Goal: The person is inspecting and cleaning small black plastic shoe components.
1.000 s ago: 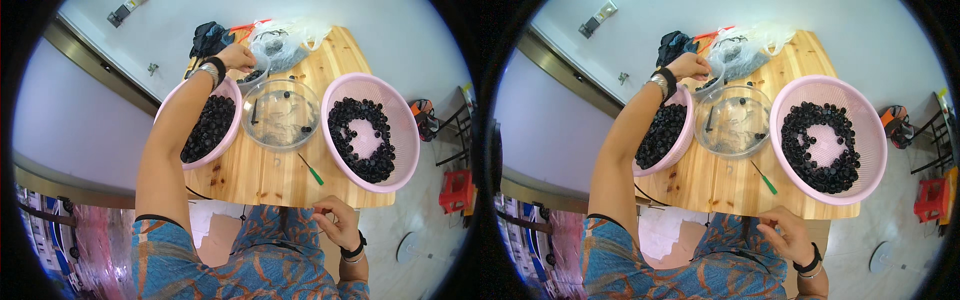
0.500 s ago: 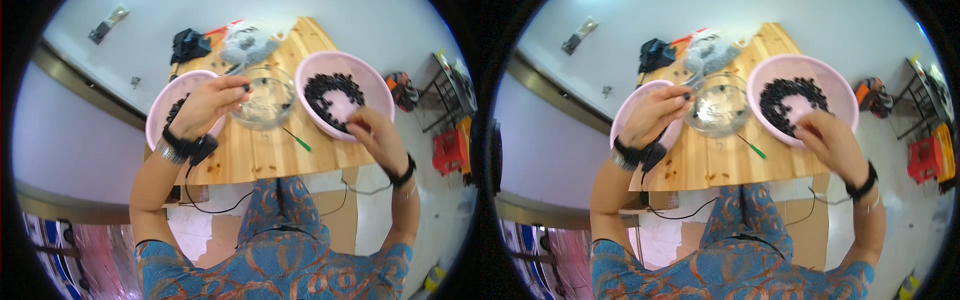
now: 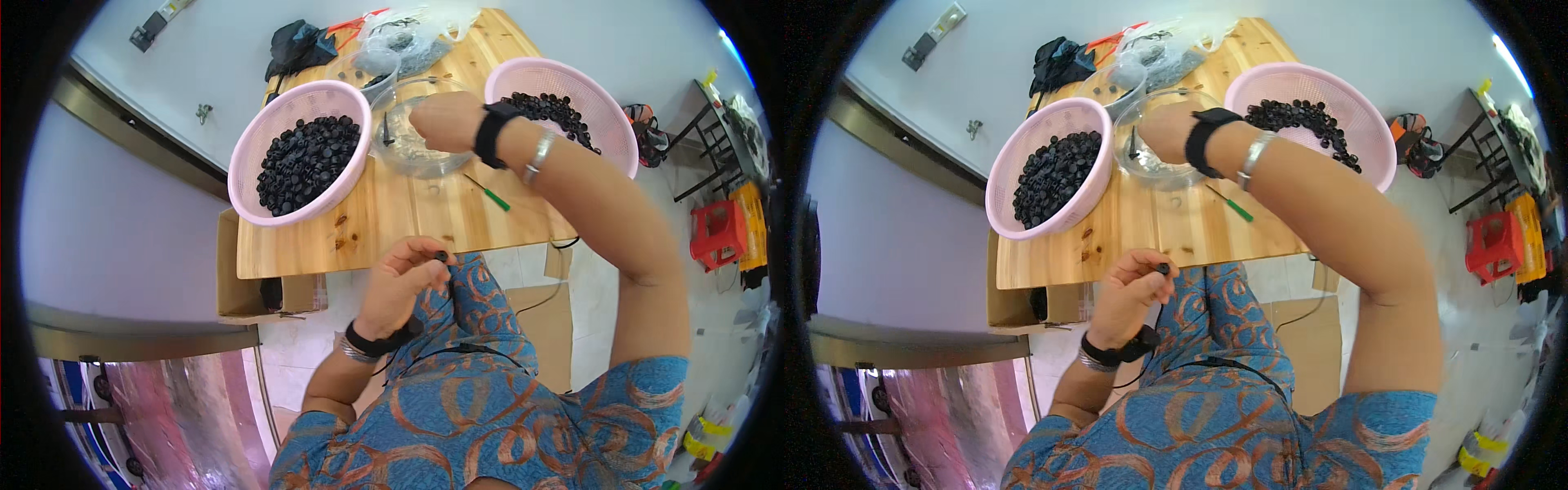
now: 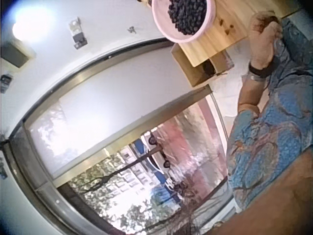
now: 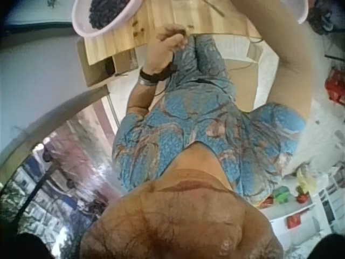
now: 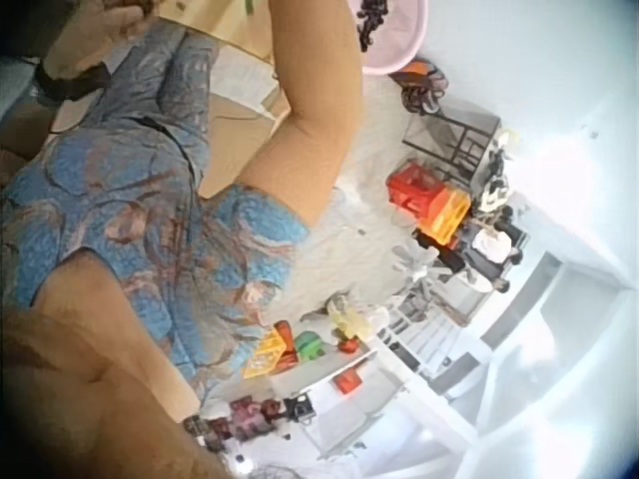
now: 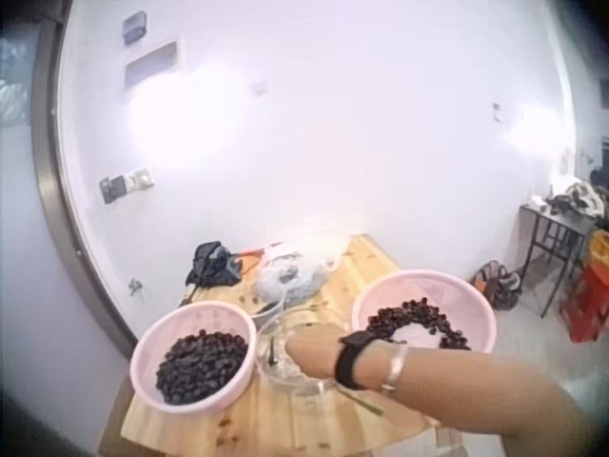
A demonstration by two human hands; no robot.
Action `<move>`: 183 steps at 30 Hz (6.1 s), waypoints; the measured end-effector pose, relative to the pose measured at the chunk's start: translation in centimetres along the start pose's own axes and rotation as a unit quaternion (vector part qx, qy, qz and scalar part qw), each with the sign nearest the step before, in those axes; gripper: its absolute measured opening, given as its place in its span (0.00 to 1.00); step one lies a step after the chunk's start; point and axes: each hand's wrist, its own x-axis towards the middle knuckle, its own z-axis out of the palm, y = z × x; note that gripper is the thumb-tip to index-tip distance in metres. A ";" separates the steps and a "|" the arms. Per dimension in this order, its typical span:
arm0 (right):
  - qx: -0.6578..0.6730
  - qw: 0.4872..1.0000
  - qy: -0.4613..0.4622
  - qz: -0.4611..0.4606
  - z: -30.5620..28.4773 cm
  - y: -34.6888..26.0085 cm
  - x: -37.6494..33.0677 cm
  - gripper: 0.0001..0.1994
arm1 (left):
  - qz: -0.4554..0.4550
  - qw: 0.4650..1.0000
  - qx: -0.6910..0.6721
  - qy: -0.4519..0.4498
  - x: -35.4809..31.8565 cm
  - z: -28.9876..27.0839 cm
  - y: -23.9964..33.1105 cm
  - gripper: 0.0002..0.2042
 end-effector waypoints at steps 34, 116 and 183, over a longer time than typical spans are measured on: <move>0.054 0.994 -0.090 0.026 6.0 0.2 7.6 0.11 | -0.005 0.996 -0.084 0.032 -5.3 -3.3 -3.2 0.08; 0.132 0.965 -0.109 0.200 4.8 15.7 -8.5 0.07 | -0.033 0.986 -0.160 0.043 0.4 1.6 -1.7 0.12; 0.893 0.405 0.190 0.035 11.1 -10.8 -17.9 0.07 | -0.025 0.949 -0.314 0.002 -5.9 2.5 -5.5 0.11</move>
